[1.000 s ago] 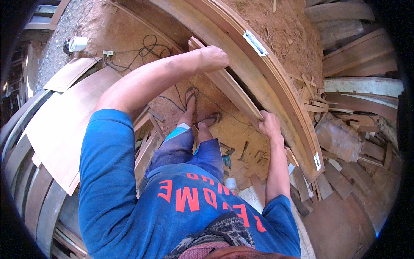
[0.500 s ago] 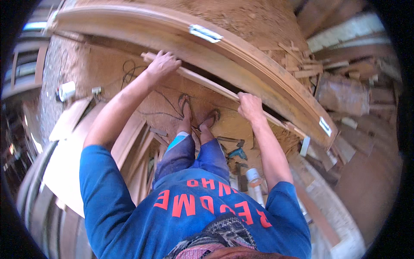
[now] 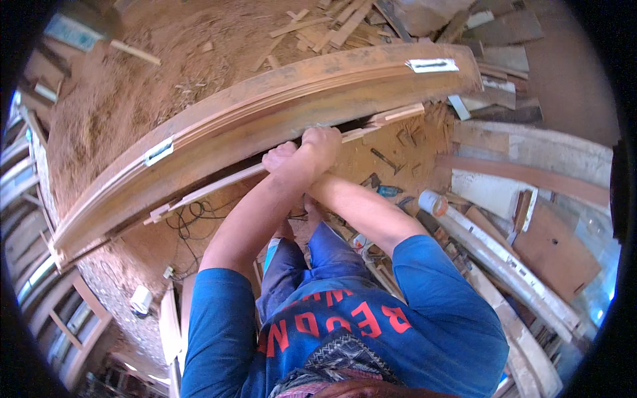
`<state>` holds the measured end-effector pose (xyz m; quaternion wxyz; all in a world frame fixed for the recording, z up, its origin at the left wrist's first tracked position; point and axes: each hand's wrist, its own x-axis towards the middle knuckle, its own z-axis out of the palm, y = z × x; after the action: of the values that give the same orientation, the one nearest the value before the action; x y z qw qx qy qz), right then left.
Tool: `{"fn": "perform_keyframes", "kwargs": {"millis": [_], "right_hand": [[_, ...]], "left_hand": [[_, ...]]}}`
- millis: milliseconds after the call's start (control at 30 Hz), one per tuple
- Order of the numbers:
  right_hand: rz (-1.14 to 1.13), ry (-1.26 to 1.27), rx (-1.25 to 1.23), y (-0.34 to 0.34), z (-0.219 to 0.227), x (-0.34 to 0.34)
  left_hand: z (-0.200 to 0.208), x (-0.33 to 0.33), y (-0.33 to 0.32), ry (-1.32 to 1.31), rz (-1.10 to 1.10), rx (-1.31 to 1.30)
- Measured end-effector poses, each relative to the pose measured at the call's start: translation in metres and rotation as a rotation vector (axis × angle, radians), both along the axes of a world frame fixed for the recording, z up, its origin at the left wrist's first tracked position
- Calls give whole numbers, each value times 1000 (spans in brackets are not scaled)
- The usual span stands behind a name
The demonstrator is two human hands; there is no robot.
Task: The person applies white adhesive to the edges of wooden planks using a brush, then joins the planks together to form a curved wooden structure. They repeatedly pick up planks, apply glue, and fit them into the assembly.
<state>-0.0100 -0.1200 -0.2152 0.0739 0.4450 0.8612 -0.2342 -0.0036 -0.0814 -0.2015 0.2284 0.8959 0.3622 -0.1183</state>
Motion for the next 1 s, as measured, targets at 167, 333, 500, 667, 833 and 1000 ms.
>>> {"fn": "perform_keyframes", "kwargs": {"millis": [167, 333, 500, 667, 833, 1000], "right_hand": [[-33, 141, 292, -14, -58, -5], [-646, 703, -17, -59, -87, -12], [-262, 432, -473, -50, 101, 100], [-1152, 479, 246, -25, 88, 234], [-1117, 170, 128, -23, 44, 256], [-1201, 248, 193, -29, 35, 278]], "left_hand": [[-21, 8, 6, 195, -167, 69], [7, 21, 18, 290, -213, -98], [-8, 0, 19, 264, -217, -29], [-2, 6, 15, 259, -181, -3], [7, 18, 10, 332, -168, -35], [14, 18, 11, 348, -127, -38]]}}
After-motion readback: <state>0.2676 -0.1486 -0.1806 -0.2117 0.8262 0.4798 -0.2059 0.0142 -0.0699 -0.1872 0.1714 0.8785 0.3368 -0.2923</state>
